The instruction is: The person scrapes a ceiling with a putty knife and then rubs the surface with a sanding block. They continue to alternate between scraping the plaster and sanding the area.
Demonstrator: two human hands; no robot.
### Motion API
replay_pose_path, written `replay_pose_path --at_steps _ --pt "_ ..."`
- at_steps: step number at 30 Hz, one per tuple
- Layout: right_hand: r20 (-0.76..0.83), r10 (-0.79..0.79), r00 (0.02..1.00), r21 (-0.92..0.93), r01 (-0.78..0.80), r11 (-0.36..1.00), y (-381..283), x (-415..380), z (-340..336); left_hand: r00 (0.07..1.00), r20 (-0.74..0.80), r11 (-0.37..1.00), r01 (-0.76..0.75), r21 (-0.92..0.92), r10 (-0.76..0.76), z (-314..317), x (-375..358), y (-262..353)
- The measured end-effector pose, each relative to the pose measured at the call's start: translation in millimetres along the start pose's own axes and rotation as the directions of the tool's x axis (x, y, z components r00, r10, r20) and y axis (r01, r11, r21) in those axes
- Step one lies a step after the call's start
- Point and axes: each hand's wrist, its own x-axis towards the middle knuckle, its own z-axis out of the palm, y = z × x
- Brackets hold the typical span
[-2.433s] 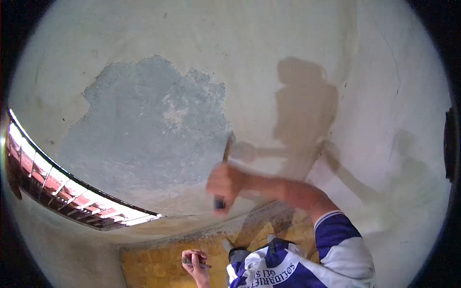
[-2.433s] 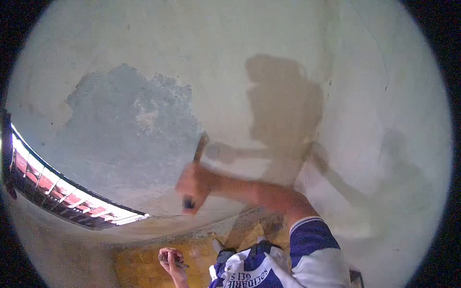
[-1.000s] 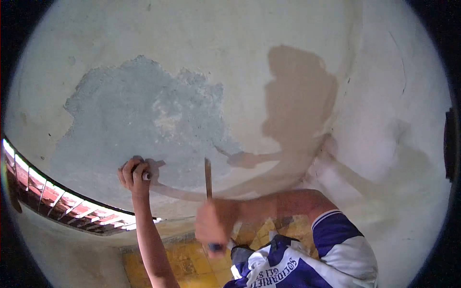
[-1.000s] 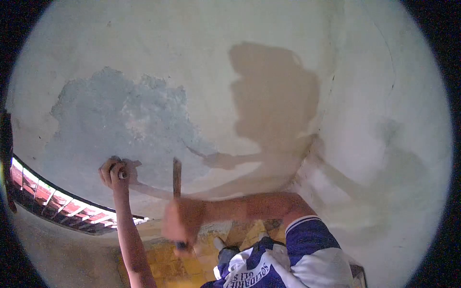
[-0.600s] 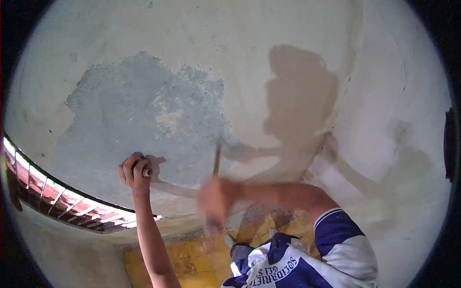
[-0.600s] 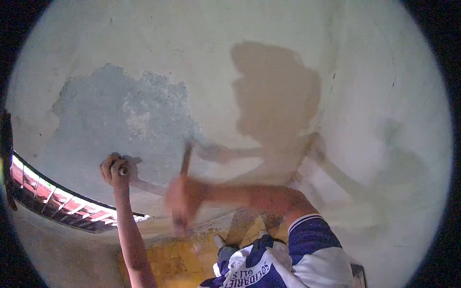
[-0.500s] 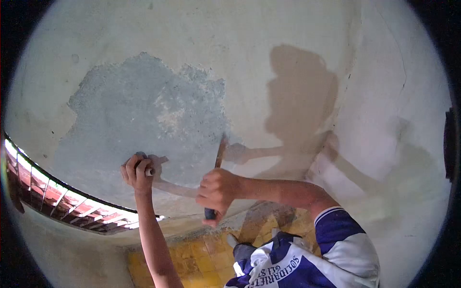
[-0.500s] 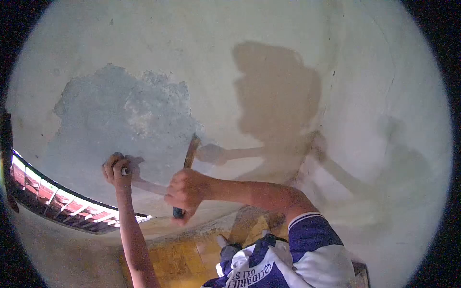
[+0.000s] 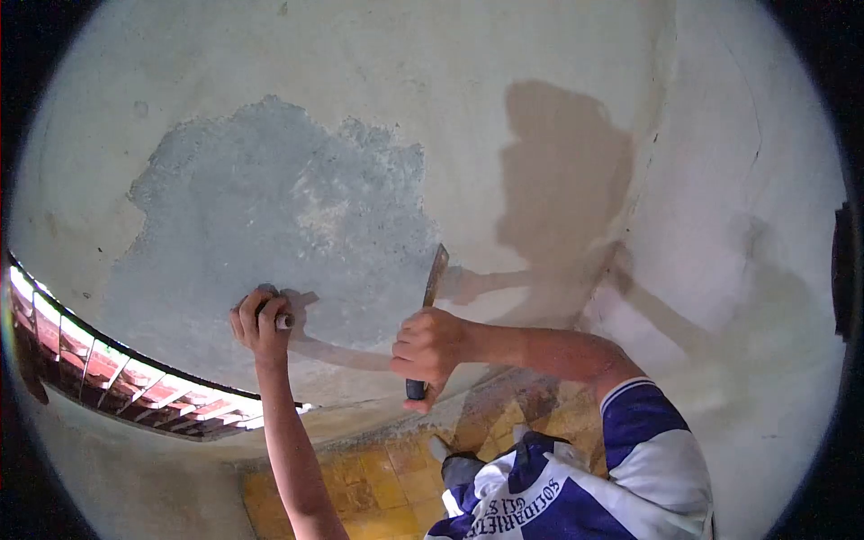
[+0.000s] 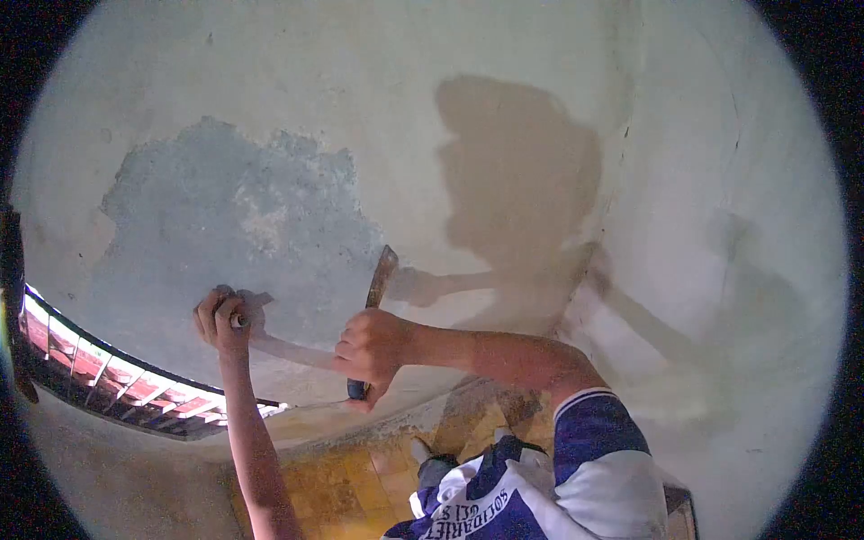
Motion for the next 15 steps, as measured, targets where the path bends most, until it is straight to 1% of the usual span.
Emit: replay_pose_path --at_steps 2,3,4,6,7,8,10,12,14,15 --pt "-0.013 0.044 0.999 -0.026 -0.044 0.999 -12.6 -2.5 13.9 1.000 0.015 1.000 -0.004 -0.005 0.004 -1.0 1.6 -0.1" --pt "-0.083 0.031 0.996 0.212 -0.013 0.977 -31.0 4.4 21.3 1.000 -0.002 1.000 -0.005 -0.003 0.005 2.8 3.0 -1.8" --pt "-0.045 -0.015 0.999 0.235 0.025 0.972 -33.8 6.6 17.2 1.000 -0.015 1.000 -0.002 -0.005 0.002 5.5 2.2 -2.3" --pt "0.005 -0.077 0.997 0.301 0.072 0.951 -45.4 8.9 16.3 1.000 0.006 1.000 0.007 -0.010 -0.007 3.1 -2.5 -2.9" --pt "-0.145 0.010 0.989 0.102 0.005 0.995 1.2 -9.8 17.1 1.000 0.018 1.000 0.017 -0.006 -0.017 3.4 -3.1 -3.5" --pt "-0.107 0.025 0.994 0.006 -0.025 1.000 2.3 -10.6 9.0 0.999 0.037 1.000 0.029 -0.001 -0.029 -0.4 -5.5 -2.6" --pt "-0.038 0.042 0.998 -0.209 -0.050 0.977 5.4 -9.7 -10.8 1.000 0.002 1.000 -0.001 -0.015 0.001 -1.1 -0.3 -3.6" --pt "0.006 0.078 0.997 -0.194 -0.075 0.978 18.0 -16.4 -15.6 0.999 -0.032 1.000 0.005 -0.016 -0.006 5.3 3.4 2.1" --pt "0.036 0.137 0.990 -0.162 -0.130 0.978 20.4 -28.4 -6.1 1.000 -0.024 1.000 0.018 -0.014 -0.018 2.3 0.1 0.5" --pt "0.045 0.161 0.986 -0.150 -0.153 0.977 21.8 -31.3 -0.6 1.000 0.010 1.000 0.010 -0.021 -0.010 1.0 -4.0 -2.9"
